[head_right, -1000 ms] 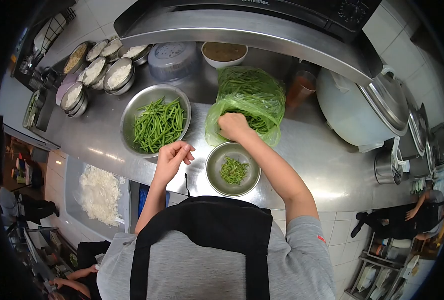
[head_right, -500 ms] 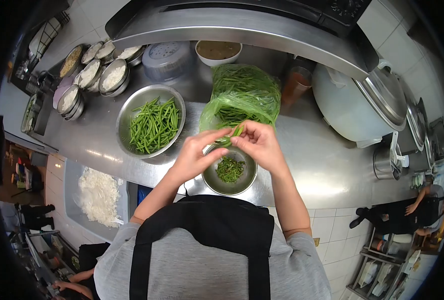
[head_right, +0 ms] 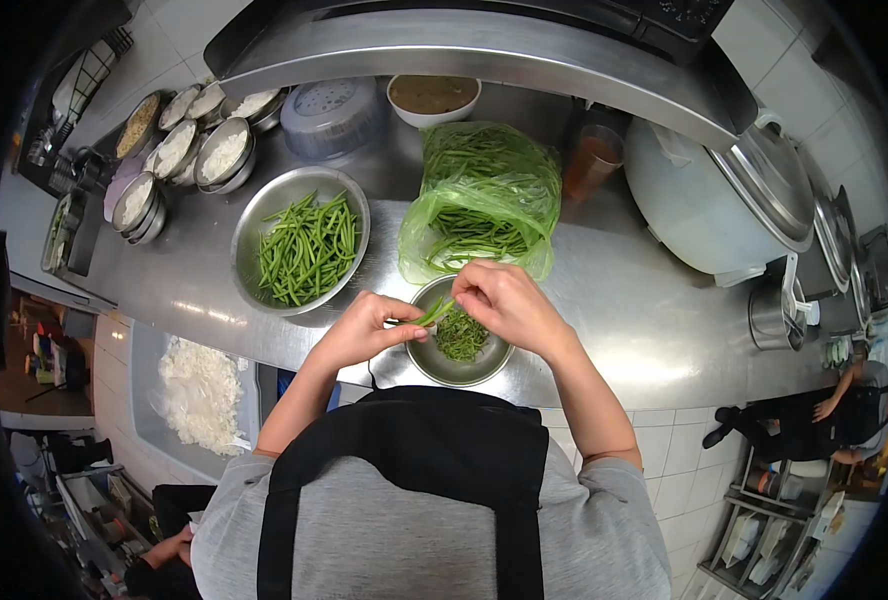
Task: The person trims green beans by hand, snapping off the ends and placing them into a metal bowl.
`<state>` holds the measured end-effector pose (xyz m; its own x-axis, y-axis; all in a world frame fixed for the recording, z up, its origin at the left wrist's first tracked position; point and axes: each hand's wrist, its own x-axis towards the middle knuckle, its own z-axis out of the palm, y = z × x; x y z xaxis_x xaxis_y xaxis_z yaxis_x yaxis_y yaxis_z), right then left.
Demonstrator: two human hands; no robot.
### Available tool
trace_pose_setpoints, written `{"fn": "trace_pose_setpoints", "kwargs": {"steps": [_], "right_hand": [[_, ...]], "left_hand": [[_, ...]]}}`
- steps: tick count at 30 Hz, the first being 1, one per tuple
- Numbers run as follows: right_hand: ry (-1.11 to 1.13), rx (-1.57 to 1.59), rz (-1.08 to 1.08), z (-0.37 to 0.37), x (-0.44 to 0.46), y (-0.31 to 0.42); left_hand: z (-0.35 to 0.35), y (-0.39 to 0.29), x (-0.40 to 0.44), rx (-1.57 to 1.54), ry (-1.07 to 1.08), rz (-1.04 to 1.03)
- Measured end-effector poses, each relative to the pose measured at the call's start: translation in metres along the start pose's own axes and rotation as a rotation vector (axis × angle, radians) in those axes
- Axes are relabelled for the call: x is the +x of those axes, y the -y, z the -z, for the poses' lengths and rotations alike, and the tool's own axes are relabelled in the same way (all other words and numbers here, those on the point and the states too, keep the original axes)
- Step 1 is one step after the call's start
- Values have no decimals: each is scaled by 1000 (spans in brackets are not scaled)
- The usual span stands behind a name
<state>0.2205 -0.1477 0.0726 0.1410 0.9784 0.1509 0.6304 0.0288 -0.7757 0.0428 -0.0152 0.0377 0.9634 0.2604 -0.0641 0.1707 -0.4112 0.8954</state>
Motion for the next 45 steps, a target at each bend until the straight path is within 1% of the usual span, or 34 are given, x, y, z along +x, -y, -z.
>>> {"fn": "trace_pose_setpoints", "kwargs": {"steps": [3, 5, 6, 8, 9, 11, 12, 14, 15, 17, 18, 20, 22, 24, 27, 29, 30, 31, 32, 33, 35, 36, 37, 39, 40, 41, 43, 45], "right_hand": [[30, -13, 17, -8, -2, -3], [-2, -155, 45, -16, -6, -8], [6, -150, 42, -24, -8, -13], [-110, -453, -37, -44, -11, -25], [-109, -452, -37, -48, -13, -31], [-71, -431, -218, -51, -14, -39], [-72, -431, -216, -46, -14, -40], [-94, -79, -146, -34, -16, -38], [-96, -77, -150, -31, -16, -33], [-32, 255, -163, -28, -16, -24], [-39, 255, -165, -28, -17, -25], [106, 232, -126, -27, -17, -28], [108, 226, -125, -25, -16, -26], [120, 219, -125, -24, -17, -24], [98, 173, -107, -26, -17, -24], [-5, -58, 1, -32, -19, -26], [-4, -57, 0, -37, -19, -28], [-49, -180, 22, -44, -19, -30], [-94, -304, 44, -51, -20, -34], [-94, -304, 45, -58, -23, -40], [18, -464, -105, -70, -27, -50], [93, -459, -213, -69, -27, -51], [94, -460, -211, -66, -27, -51], [-63, -130, -161, -56, -25, -46], [-99, -37, -64, -51, -21, -39], [-102, -35, -68, -46, -20, -36], [49, 50, 15, -37, -19, -31], [66, 31, 5, -35, -18, -29]], "left_hand": [[1, 2, -4, 0, 10, 0], [0, 1, -5, 67, 22, 35], [-2, 3, -5, 61, 22, 43], [-8, 5, -3, 83, 28, 39], [-10, 4, -2, 83, 28, 40], [-12, 1, -1, 74, 53, 74], [-10, 3, -2, 77, 53, 79], [-8, 9, -4, 48, 67, 82], [-7, 11, -4, 19, 84, 84], [-5, 9, -4, 19, 109, 97], [-5, 9, -4, 30, 114, 75], [-4, 8, -3, 45, 117, 50], [-2, 7, -4, 64, 125, 18], [-1, 5, -4, 72, 118, 32], [-2, 6, -5, 87, 98, 49], [-5, 5, -4, 91, 84, 50], [-8, 3, -3, 151, 86, 56], [-11, 2, -2, 212, 89, 62], [-17, 7, -1, 247, 71, 18], [-20, 9, 0, 247, 71, 17], [-23, 11, 1, 370, 82, 29], [-21, 11, 1, 404, 80, 31], [-19, 10, 0, 404, 78, 31], [-13, 6, -3, 328, 123, 44], [-12, 7, -4, 328, 126, 44], [-11, 9, -4, 313, 133, 32], [-11, 10, -3, 303, 144, 14], [-10, 10, -3, 260, 121, 12]]}}
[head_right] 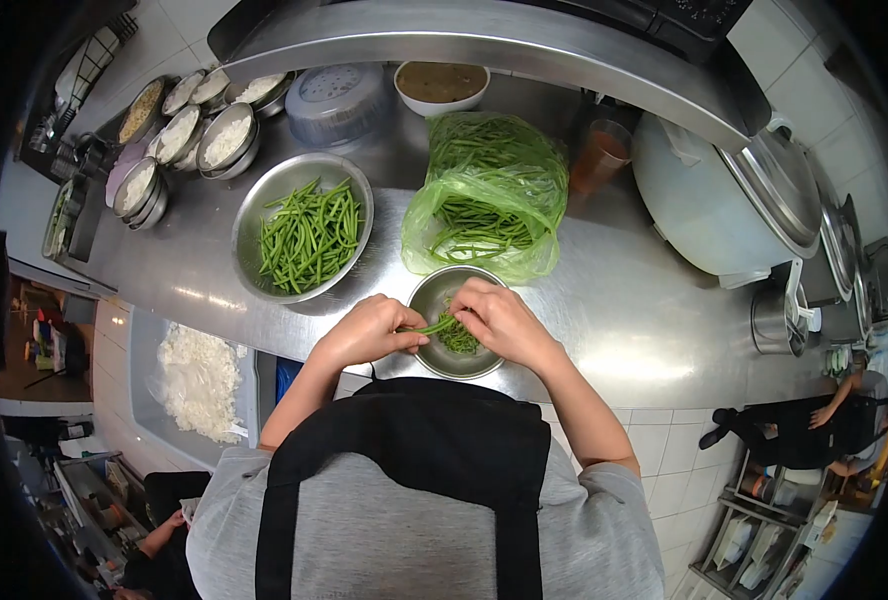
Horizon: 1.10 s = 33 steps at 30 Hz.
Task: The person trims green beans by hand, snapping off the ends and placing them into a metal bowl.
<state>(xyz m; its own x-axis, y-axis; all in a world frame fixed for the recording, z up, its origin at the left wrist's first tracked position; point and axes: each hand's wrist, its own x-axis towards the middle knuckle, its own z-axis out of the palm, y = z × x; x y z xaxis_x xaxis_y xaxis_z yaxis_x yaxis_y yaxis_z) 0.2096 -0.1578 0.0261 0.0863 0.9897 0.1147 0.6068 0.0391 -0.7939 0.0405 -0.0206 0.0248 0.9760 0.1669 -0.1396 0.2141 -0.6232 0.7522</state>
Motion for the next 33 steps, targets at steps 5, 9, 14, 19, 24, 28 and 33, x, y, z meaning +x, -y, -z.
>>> {"fn": "trace_pose_setpoints", "kwargs": {"steps": [5, 9, 14, 19, 24, 28, 33], "right_hand": [[-81, -112, 18, -15, 1, -1], [-402, -309, -25, -31, 5, -12], [-391, -155, -120, -17, -1, -17], [-202, 370, -265, -20, -1, -20], [-364, 356, -83, -26, 11, 11], [-471, -134, 115, -31, 18, 13], [-497, -337, 245, -26, 18, 6]], "left_hand": [[-2, -7, 3, -23, -7, 55], [-3, -15, 8, -127, -7, 123], [-1, 11, 13, -1103, -337, 5], [3, 20, 16, -1528, -553, 28], [-9, 20, 23, -1571, -585, 33], [-19, 9, 27, -1539, -633, 50], [-27, 9, 28, -1592, -625, 27]]}}
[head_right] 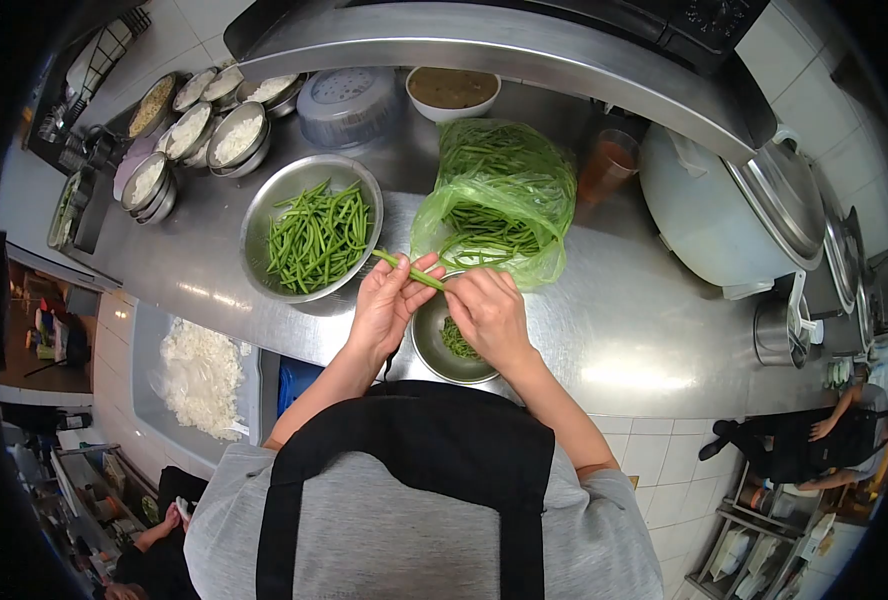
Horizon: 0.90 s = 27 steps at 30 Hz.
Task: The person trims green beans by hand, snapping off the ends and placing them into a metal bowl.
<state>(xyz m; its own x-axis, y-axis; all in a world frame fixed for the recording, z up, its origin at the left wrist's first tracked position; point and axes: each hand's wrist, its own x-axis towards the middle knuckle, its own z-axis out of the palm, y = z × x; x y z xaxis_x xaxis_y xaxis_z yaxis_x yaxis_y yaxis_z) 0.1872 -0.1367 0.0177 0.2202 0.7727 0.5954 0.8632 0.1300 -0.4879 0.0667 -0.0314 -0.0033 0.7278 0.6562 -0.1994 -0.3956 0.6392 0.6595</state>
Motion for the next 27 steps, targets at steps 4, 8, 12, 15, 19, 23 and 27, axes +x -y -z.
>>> {"fn": "trace_pose_setpoints", "kwargs": {"steps": [4, 8, 12, 15, 19, 23, 27], "right_hand": [[49, -16, -40, 6, -3, -5], [39, 10, -32, 6, -4, -6], [-40, -24, -165, 0, -7, -11], [-64, 179, -462, -7, -7, -9], [-135, 372, -580, -12, -9, -12], [-225, 89, -497, 8, -11, -40], [302, -53, -357, 33, -20, -32]], "left_hand": [[1, 0, -1, 39, 7, -15], [0, 6, -1, 16, 8, -23], [-7, 11, -7, 105, 23, -55], [-14, 21, -14, 338, 155, -319], [-16, 17, -23, 764, 256, -488], [-14, 14, -35, 951, 376, -621], [-2, -4, -17, 314, 42, -198]]}}
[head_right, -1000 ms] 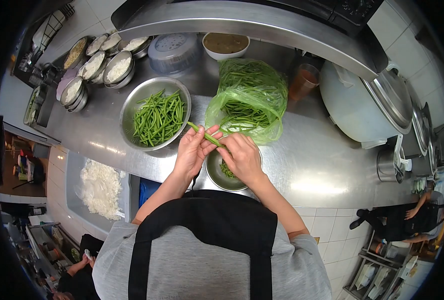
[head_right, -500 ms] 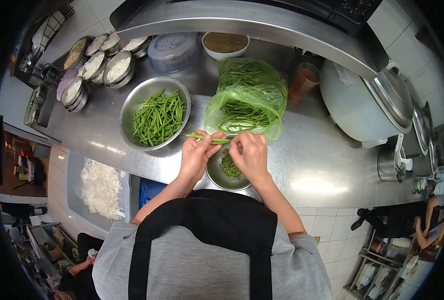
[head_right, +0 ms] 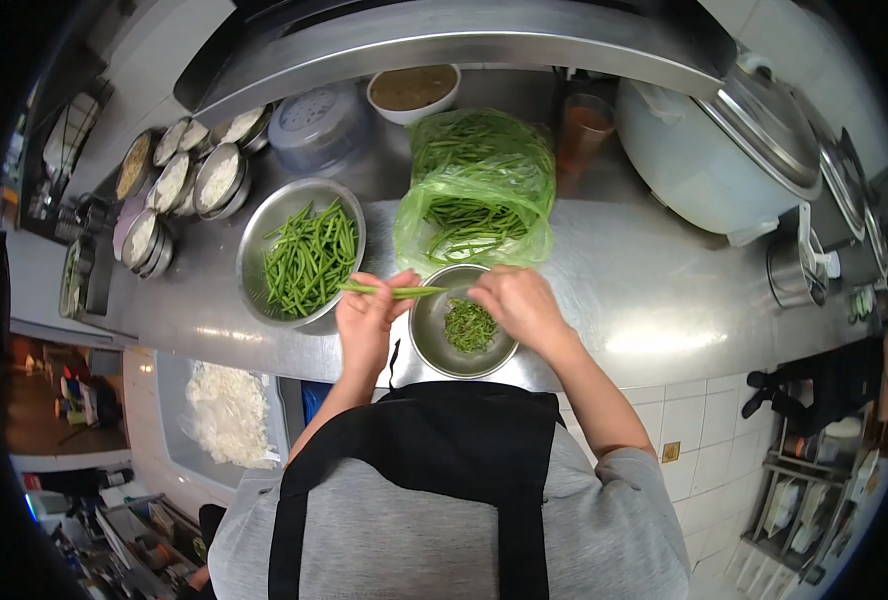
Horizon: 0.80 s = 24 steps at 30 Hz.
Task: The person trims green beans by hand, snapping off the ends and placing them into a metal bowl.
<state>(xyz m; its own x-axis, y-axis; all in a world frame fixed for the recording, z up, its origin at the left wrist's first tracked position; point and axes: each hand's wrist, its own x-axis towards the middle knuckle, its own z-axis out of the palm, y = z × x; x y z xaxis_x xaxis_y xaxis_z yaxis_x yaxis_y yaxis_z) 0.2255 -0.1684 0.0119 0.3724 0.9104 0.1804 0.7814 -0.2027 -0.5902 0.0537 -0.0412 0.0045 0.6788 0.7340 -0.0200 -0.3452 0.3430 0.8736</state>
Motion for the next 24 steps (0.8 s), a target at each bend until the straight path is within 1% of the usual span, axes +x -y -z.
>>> {"fn": "trace_pose_setpoints", "kwargs": {"steps": [2, 3, 4, 6, 7, 8, 10, 11, 12, 13, 14, 15, 16, 18, 19, 20, 21, 22, 23, 24], "right_hand": [[-38, 66, 45, -2, -3, 10], [-68, 183, 45, -1, -1, 16], [-66, 183, 43, -3, 1, 21], [-66, 536, 139, -9, 4, 29], [38, 503, 125, -9, 4, 28], [42, 506, 130, -11, 5, 28], [-5, 454, 2, -15, 4, 29], [4, 453, 9, -15, 4, 29], [-48, 349, 76, -15, 3, 29], [-97, 249, 146, -16, 3, 30], [-82, 258, 163, -15, 3, 30], [76, 149, 327, -13, 2, 30], [230, 35, 488, -12, 0, 30], [280, -16, 527, -12, -5, 33], [363, -22, 456, -7, -6, 34], [444, -30, 382, -3, -6, 35], [444, -35, 378, -2, -5, 35], [282, 30, 383, -1, -2, 35], [119, 95, 387, -2, -1, 36], [118, 93, 384, 0, -1, 40]], "left_hand": [[10, 0, 8, -154, -47, 76], [15, 0, 12, -215, -43, 117], [15, 3, 14, -217, -44, 119], [19, 4, 14, -291, -24, 177], [18, 4, 13, -319, -9, 178], [18, 4, 12, -318, -14, 174], [17, 6, 11, -345, -33, 185], [17, 7, 11, -353, -45, 183], [16, 7, 10, -355, -56, 172], [17, 7, 10, -298, -39, 173], [18, 6, 9, -239, -26, 174], [15, -1, 10, -16, -22, 202], [17, -8, 10, 174, 147, 212], [16, -15, 8, 296, 426, 330], [16, -17, 9, 292, 426, 329], [18, -18, 10, 389, 496, 335], [17, -22, 11, 487, 567, 341], [15, -26, 10, 484, 573, 341], [12, -32, 9, 549, 599, 356], [10, -36, 8, 614, 624, 370]]}}
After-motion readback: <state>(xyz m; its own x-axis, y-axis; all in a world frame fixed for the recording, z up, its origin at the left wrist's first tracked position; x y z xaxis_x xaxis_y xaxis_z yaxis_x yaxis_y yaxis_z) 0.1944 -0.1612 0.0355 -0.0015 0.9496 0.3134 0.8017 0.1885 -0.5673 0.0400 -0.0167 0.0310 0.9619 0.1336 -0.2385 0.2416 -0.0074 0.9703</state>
